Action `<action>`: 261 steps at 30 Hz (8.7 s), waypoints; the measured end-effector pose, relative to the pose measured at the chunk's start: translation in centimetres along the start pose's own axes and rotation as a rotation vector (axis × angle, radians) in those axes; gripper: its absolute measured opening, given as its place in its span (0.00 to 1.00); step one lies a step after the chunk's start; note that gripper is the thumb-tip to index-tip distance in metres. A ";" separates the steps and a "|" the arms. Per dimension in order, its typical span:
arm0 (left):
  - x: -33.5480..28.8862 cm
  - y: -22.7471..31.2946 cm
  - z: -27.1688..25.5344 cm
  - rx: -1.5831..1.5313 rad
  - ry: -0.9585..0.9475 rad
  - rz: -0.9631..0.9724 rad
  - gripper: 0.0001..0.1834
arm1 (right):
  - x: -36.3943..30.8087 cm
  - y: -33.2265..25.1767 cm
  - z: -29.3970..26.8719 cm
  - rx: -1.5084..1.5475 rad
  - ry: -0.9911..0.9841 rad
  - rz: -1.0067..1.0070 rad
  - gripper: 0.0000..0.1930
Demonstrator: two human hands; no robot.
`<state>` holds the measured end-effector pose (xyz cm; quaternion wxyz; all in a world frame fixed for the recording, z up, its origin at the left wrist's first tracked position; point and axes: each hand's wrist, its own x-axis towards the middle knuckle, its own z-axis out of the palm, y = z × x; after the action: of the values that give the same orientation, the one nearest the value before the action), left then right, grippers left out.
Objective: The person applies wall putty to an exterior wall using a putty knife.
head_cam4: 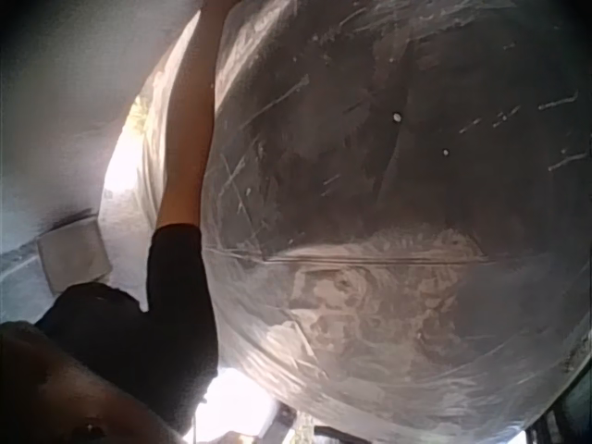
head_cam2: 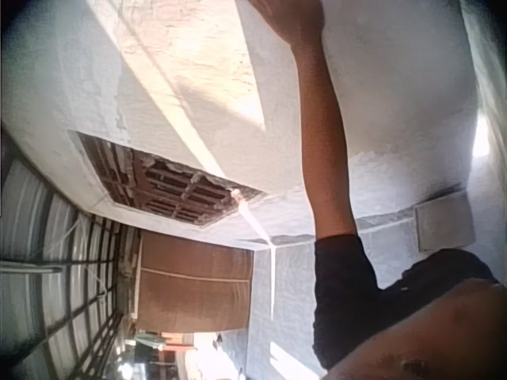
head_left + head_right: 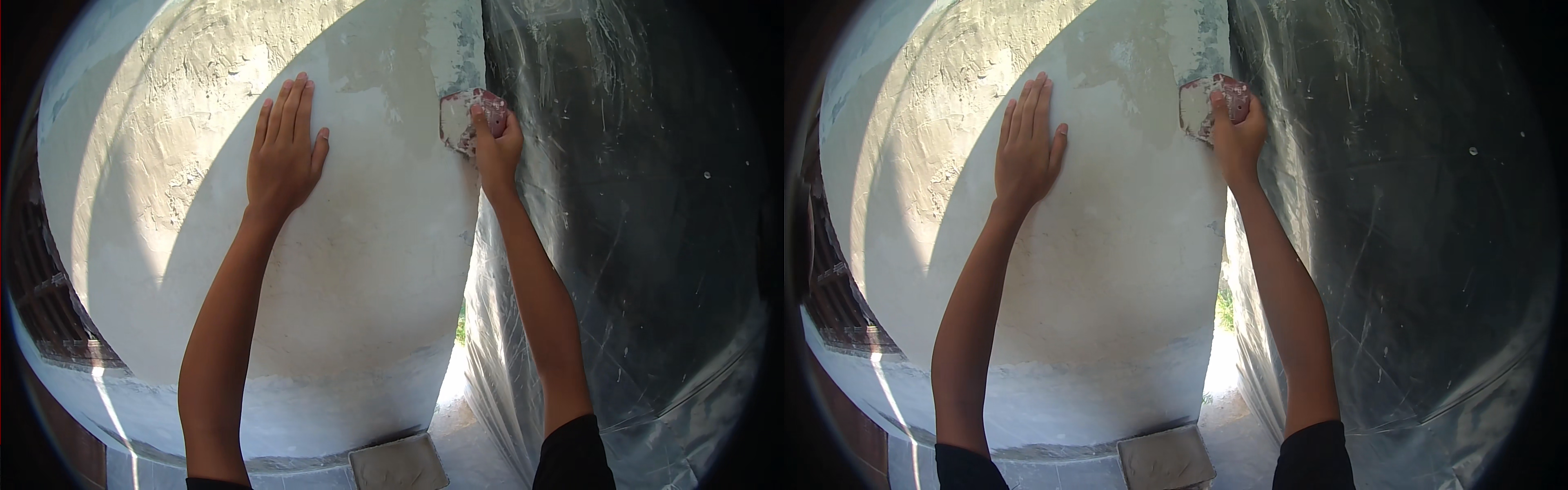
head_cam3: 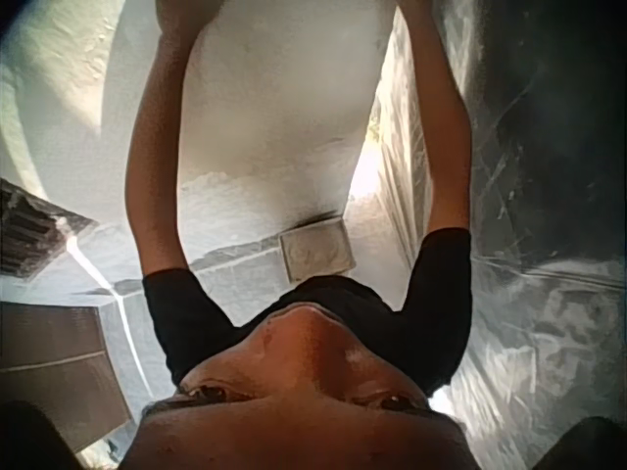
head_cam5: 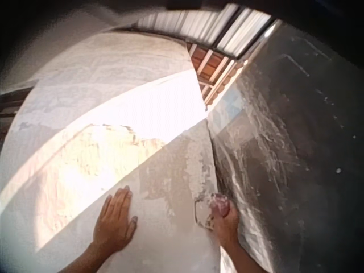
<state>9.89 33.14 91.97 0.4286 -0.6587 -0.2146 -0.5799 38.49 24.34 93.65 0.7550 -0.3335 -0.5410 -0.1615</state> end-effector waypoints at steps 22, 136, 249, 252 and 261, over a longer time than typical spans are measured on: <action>-0.2 -0.3 0.0 0.000 -0.001 -0.003 0.32 | 7.4 -4.9 6.2 -0.227 -0.215 -0.299 0.18; -83.0 36.8 -34.7 -0.702 -1.495 -1.076 0.71 | -85.7 4.3 -27.8 -0.445 -1.461 0.543 0.04; -2.4 -3.8 -1.9 -0.042 0.029 -0.019 0.34 | -5.2 -8.1 8.3 -0.620 -0.176 -0.728 0.11; -2.7 -3.9 -1.6 -0.031 0.027 -0.018 0.34 | -2.2 -8.7 8.6 -0.437 -0.085 -0.178 0.19; -2.7 -3.9 -1.5 -0.024 0.035 -0.013 0.34 | 3.0 -6.7 11.1 -0.497 -0.056 -0.241 0.20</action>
<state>5.34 34.66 90.58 0.4204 -0.6522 -0.2046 -0.5967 27.66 27.40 100.76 0.6100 -0.4460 -0.5414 -0.3685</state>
